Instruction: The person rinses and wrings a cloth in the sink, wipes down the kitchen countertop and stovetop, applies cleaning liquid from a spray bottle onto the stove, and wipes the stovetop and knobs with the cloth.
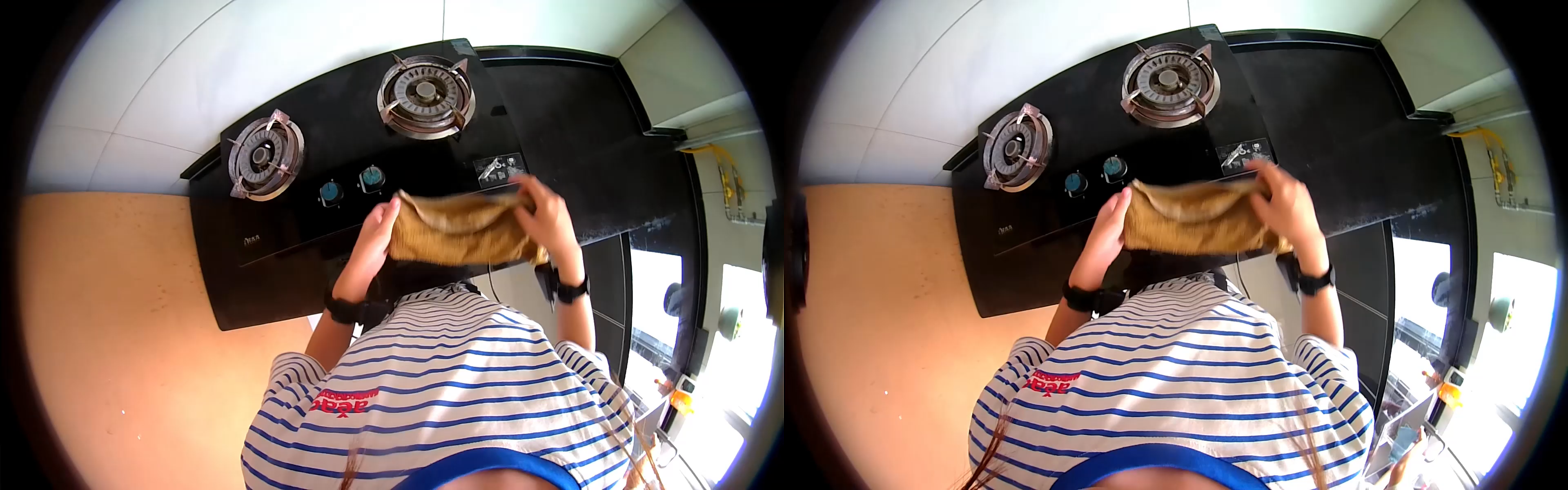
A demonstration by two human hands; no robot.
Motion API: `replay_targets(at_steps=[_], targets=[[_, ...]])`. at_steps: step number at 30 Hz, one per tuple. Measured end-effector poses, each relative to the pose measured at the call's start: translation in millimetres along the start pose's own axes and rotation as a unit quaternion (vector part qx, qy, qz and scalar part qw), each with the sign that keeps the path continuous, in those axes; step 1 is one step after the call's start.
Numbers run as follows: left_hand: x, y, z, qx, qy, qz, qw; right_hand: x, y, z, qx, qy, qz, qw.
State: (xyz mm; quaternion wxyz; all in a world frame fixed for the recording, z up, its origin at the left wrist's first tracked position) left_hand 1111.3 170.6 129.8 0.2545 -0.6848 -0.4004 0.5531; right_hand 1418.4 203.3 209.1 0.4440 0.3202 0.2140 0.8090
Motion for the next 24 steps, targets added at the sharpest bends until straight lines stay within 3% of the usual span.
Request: replay_targets(at_steps=[1,3,5,7,8,11,12,17,19,23,24], targets=[[4,-5,2,-0.002,-0.011,-0.024,1.0,8,-15,-4,-0.021,-0.025,-0.016,0.999],[29,7,14,0.132,-0.074,-0.124,0.981,24,-36,-15,-0.164,-0.092,0.018,0.982],[33,12,12,0.304,-0.057,-0.062,0.949,28,-48,-33,-0.275,-0.088,0.061,0.956],[37,28,12,0.427,-0.09,-0.301,0.848,33,-38,-52,-0.182,-0.09,0.115,0.972],[27,38,13,0.459,-0.128,-0.315,0.821,32,-33,-68,-0.169,-0.061,0.104,0.978],[10,38,16,0.412,-0.115,-0.264,0.865,35,-27,-115,-0.178,0.01,0.084,0.98],[13,42,23,0.439,-0.115,-0.304,0.838,40,-27,-129,-0.168,0.018,0.079,0.983],[5,33,24,0.435,-0.084,-0.263,0.857,64,-17,-186,-0.24,0.025,0.042,0.969],[0,26,25,0.444,-0.099,-0.356,0.816,71,-11,-196,-0.258,0.021,0.038,0.965],[1,4,12,0.493,-0.142,-0.372,0.773,89,-2,-203,-0.169,0.004,0.148,0.974],[1,-1,1,0.518,-0.165,-0.4,0.737,92,1,-203,-0.131,0.02,0.194,0.972]])
Point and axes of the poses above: each hand's wrist, its own x-axis towards the middle knuckle, its own z-axis out of the back of the hand, y = z × x, the point moved 3 cm from there along x, towards the middle knuckle, and after that the axes turned 9 degrees about z, right-handed, at the moved point
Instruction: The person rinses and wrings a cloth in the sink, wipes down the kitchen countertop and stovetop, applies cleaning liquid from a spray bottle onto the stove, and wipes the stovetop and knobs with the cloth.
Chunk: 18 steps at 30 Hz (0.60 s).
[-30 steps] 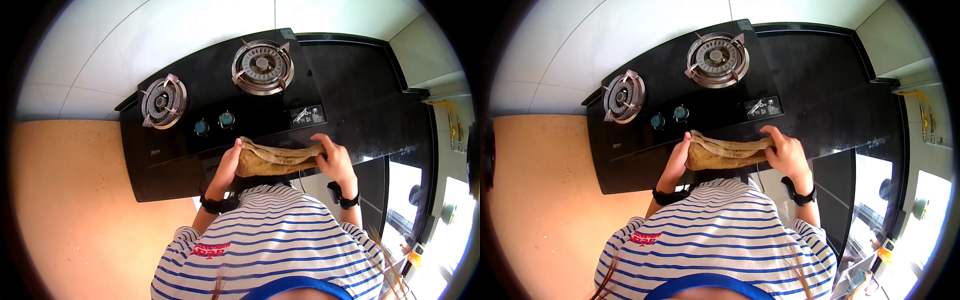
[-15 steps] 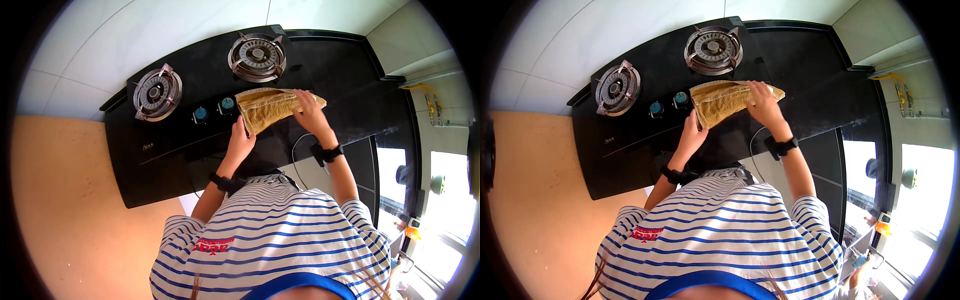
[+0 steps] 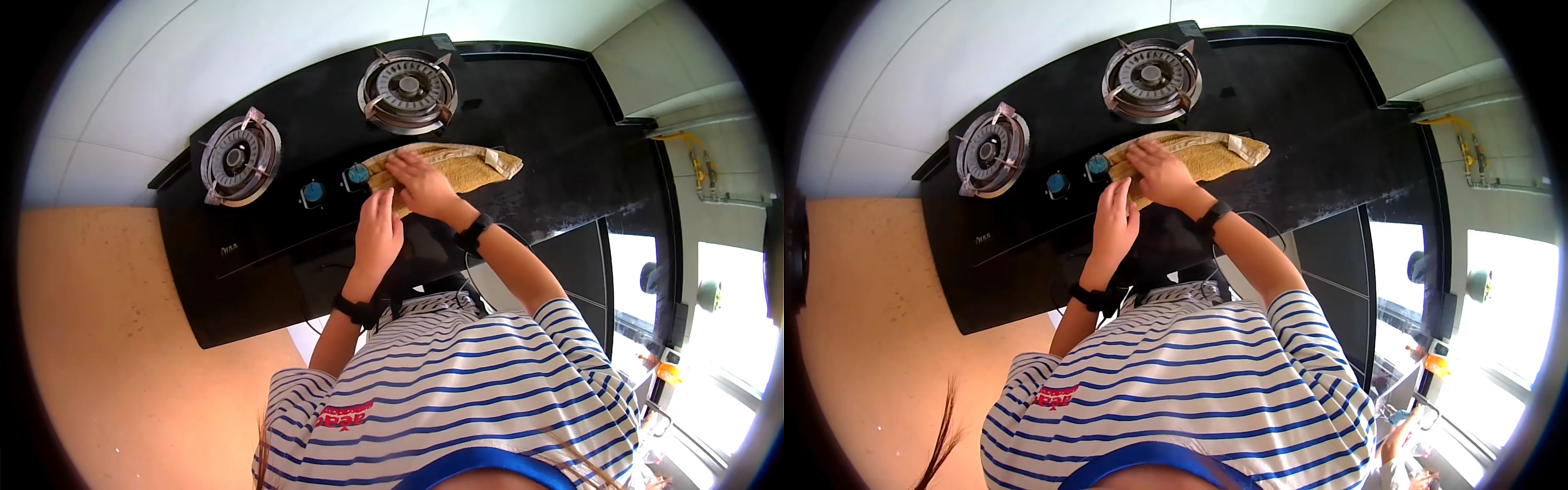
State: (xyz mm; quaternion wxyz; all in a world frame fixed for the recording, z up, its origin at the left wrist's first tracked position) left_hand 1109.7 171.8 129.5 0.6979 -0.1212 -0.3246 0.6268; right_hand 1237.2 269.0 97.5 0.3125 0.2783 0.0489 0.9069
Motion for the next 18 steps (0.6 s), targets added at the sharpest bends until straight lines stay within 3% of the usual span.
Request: replay_targets(at_steps=[1,2,8,13,18], targets=[[5,-10,-4,0.042,-0.027,-0.028,0.998,1,1,3,0.038,0.002,0.048,0.998],[10,-10,-18,0.058,0.004,0.003,0.998,0,-4,11,0.025,-0.022,0.06,0.998],[36,-41,-81,0.214,-0.008,-0.004,0.977,-38,-49,50,0.039,-0.082,0.028,0.995],[35,-97,-114,0.199,-0.013,-0.024,0.98,-82,-72,79,0.024,-0.078,0.019,0.996],[48,-90,-99,0.162,-0.047,0.015,0.986,-52,-75,74,0.053,0.007,0.064,0.997]])
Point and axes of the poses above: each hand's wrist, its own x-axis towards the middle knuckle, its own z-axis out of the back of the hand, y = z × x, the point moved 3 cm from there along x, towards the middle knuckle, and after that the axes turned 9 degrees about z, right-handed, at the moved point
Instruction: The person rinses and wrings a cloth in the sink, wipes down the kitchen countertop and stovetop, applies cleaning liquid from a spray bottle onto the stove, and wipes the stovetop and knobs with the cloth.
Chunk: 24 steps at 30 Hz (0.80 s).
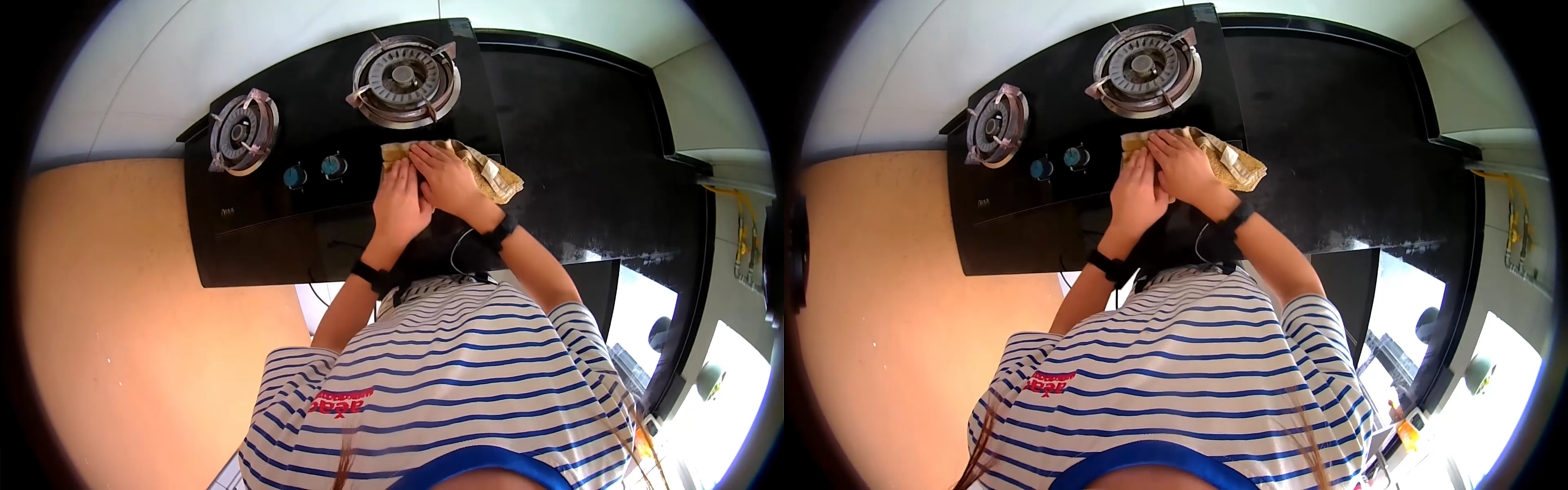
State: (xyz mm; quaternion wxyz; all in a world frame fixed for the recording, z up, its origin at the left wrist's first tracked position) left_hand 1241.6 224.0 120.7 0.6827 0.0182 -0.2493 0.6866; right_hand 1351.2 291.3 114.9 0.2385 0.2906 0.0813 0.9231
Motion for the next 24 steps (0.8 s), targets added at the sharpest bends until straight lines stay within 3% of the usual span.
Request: replay_targets(at_steps=[9,14,20,24], targets=[[23,27,-8,0.077,-0.059,0.042,0.994,36,-28,-41,0.019,0.013,0.084,0.996],[22,19,-1,0.074,-0.041,0.041,0.996,24,-21,-36,0.036,-0.017,0.079,0.996],[-7,-9,2,0.04,-0.003,0.032,0.999,-15,6,-6,-0.009,0.056,0.051,0.997],[-12,-4,-1,0.062,-0.056,0.063,0.995,2,0,-19,0.042,0.007,0.081,0.996]])
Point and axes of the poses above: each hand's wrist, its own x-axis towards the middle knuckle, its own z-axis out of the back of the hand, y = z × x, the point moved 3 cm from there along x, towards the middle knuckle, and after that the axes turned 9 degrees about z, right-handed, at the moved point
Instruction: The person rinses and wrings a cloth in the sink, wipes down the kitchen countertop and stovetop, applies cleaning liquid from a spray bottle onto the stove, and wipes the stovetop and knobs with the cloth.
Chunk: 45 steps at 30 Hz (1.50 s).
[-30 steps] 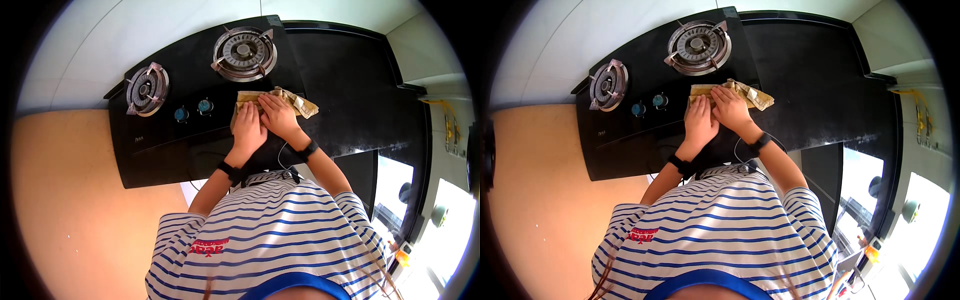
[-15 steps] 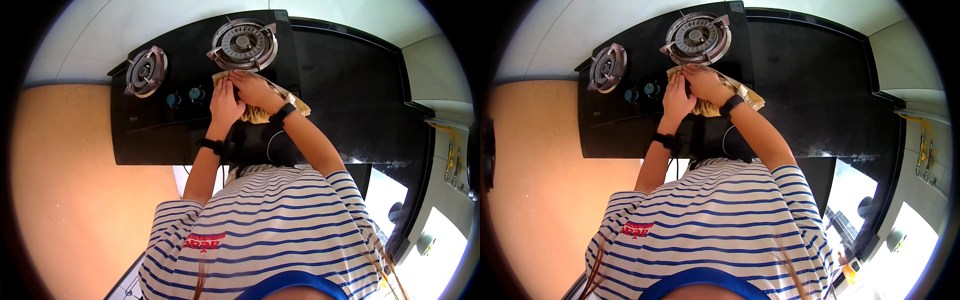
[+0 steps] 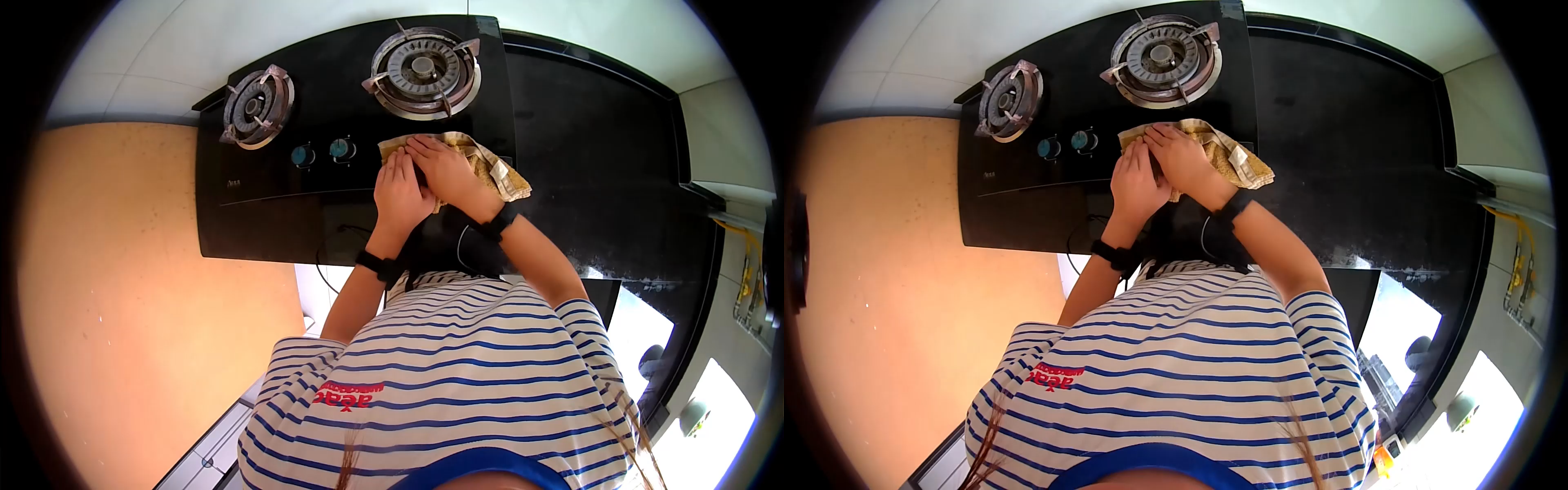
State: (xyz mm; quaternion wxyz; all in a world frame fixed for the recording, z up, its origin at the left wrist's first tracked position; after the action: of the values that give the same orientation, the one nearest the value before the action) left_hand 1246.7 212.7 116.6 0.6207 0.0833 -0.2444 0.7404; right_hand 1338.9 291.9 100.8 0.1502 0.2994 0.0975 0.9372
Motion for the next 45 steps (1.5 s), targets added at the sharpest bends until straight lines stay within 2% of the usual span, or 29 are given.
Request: replay_targets(at_steps=[2,4,6,8,11,13,16,26,31,33,35,38,40,43,45], targets=[[0,7,-5,0.004,-0.003,0.016,1.0,4,-8,-11,0.016,0.006,0.018,1.0],[2,25,-8,-0.065,0.019,0.053,0.996,11,-12,-19,0.031,0.012,0.036,0.999],[9,40,-11,-0.077,0.029,0.074,0.994,22,-12,-28,0.02,-0.007,0.056,0.998],[20,50,-18,-0.09,0.038,0.094,0.991,34,-12,-36,0.004,-0.017,0.046,0.999],[45,59,-25,-0.028,0.002,0.072,0.997,60,-26,-45,-0.042,-0.029,0.04,0.998],[61,63,-21,-0.027,0.031,0.087,0.995,79,-32,-44,-0.054,-0.028,0.027,0.998],[80,69,-18,-0.019,0.024,0.094,0.995,104,-38,-39,-0.063,0.006,0.012,0.998],[27,69,-39,-0.014,-0.036,0.072,0.997,60,-18,-59,-0.08,0.032,0.006,0.996],[19,72,-18,-0.027,-0.038,0.05,0.998,54,-4,-62,-0.051,0.035,0.017,0.998],[17,72,-9,-0.049,-0.022,0.039,0.998,54,10,-52,-0.071,0.052,0.024,0.996],[11,73,-4,-0.034,-0.042,0.015,0.998,54,23,-46,-0.091,0.119,-0.021,0.988],[12,74,6,0.002,-0.067,-0.018,0.998,55,29,-52,-0.125,0.079,-0.012,0.989],[16,73,10,-0.031,-0.02,0.033,0.999,58,31,-45,-0.138,0.064,-0.009,0.988],[26,69,4,-0.027,-0.025,0.041,0.998,63,20,-38,-0.135,0.044,0.0,0.99],[36,68,-6,-0.015,-0.025,0.039,0.999,69,10,-41,-0.18,0.033,0.017,0.983]])
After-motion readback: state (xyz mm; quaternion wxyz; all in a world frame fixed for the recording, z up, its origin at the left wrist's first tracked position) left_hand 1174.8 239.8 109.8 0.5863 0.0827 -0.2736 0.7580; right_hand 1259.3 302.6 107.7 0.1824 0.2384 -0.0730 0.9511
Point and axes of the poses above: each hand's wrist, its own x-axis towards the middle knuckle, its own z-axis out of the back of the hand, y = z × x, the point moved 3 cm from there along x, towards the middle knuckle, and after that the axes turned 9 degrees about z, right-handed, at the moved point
